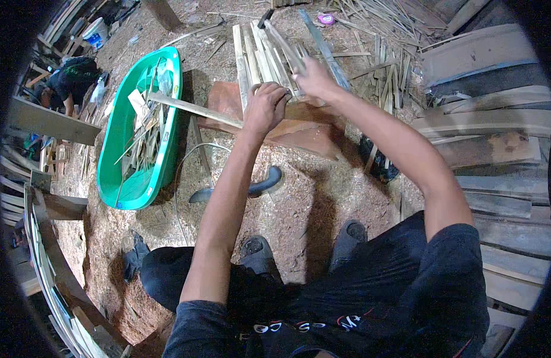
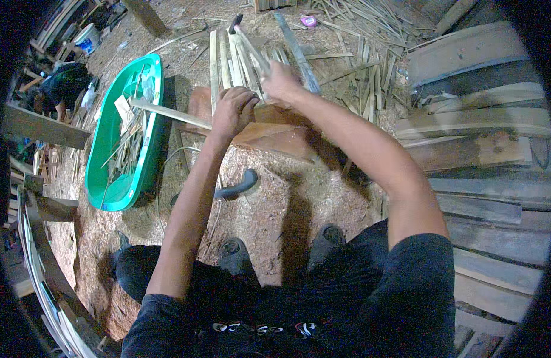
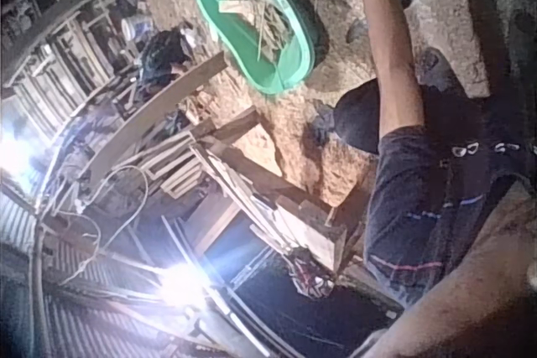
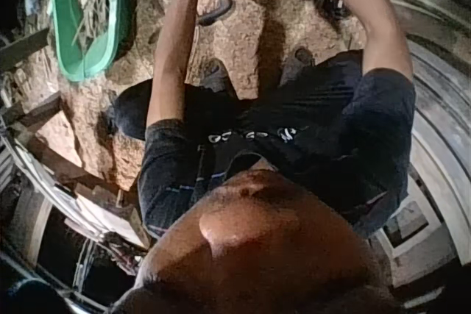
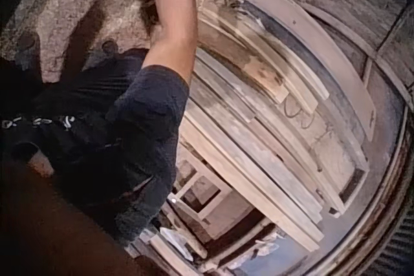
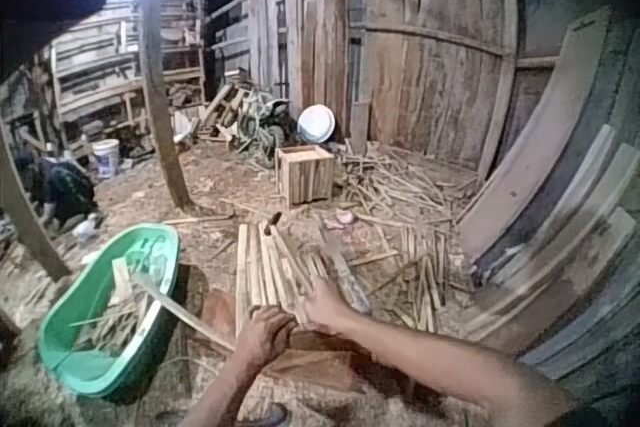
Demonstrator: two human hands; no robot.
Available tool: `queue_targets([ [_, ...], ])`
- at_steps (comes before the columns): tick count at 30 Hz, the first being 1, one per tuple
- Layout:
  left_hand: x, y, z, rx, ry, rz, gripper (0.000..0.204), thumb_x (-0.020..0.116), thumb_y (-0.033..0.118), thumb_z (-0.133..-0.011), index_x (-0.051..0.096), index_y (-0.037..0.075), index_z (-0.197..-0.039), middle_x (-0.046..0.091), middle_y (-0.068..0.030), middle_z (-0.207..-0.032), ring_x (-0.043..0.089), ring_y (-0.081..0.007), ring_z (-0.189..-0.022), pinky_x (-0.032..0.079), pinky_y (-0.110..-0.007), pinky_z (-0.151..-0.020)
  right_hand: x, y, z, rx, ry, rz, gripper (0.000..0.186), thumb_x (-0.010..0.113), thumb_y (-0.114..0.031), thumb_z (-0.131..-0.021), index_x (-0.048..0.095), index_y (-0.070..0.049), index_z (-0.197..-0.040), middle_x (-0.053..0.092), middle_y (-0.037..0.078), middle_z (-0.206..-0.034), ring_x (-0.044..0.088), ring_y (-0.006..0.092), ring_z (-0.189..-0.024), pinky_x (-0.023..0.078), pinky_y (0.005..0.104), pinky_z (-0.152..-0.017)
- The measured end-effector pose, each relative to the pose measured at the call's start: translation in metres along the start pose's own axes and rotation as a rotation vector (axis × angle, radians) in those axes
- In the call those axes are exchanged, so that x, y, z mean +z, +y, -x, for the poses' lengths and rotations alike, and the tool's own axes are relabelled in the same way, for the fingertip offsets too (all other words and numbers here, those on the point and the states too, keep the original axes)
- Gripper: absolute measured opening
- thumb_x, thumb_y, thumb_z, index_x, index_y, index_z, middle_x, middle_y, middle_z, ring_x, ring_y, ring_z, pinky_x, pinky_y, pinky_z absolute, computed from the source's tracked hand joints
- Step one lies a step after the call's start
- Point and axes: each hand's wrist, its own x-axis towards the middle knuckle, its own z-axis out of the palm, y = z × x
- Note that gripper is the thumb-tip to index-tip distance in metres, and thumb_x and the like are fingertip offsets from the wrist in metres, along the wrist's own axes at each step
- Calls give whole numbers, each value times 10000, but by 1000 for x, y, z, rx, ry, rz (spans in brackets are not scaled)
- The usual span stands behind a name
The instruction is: Hammering small wooden strips onto a frame to assemble a cage.
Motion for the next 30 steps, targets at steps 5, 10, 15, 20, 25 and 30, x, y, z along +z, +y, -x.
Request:
queue_targets([
  [5, -5, 3, 5, -27, 7, -1, 112, 681, 137, -855, 708, 66, -937, 695, -86, -976, 641, -277, -995, 427, -436, -932, -91, -29, 67, -89, -82, 31, 259, 599, -244, -954, 629, 0, -1037, 637, 165, -762, 614, 314, -678, 489, 462, -662],
  [10, -5, 6, 2, -34, 15, 4, 119, 680, 137, -852, 716, 46, -919, 697, -90, -973, 646, -286, -980, 437, -432, -933, -139, -37, 143, -134, -169, 184, 293, 550, -281, -1003, 637, -2, -1029, 601, 138, -709, 587, 281, -629, 453, 429, -612],
  [15, -1, 2, 3, -36, 32, 25, 139, 669, 152, -858, 732, 64, -944, 701, -76, -973, 650, -268, -969, 430, -439, -948, -136, -42, 175, -93, -151, 146, 271, 529, -258, -1013, 600, 2, -1030, 563, 190, -671, 583, 331, -620, 424, 446, -592],
  [20, 2, 3, 5, -52, 28, 28, 153, 663, 168, -864, 747, 88, -964, 712, -60, -1000, 655, -242, -986, 416, -438, -958, -128, -38, 183, -200, -106, 150, 226, 526, -219, -1011, 584, 0, -1005, 558, 191, -646, 573, 392, -613, 423, 458, -582],
  [25, 3, 1, 6, -42, 18, -8, 165, 655, 173, -873, 746, 90, -983, 713, -61, -1002, 655, -244, -990, 419, -428, -950, -130, -53, 185, -156, -124, 198, 226, 519, -211, -1016, 577, 6, -988, 552, 215, -629, 572, 419, -583, 427, 466, -561],
  [30, 3, 2, 6, -58, -8, -13, 178, 646, 174, -875, 741, 80, -992, 712, -66, -1002, 653, -243, -994, 421, -421, -941, -130, -61, 188, -65, -114, 164, 246, 507, -220, -1020, 563, 16, -976, 577, 245, -648, 587, 454, -617, 442, 505, -586],
])
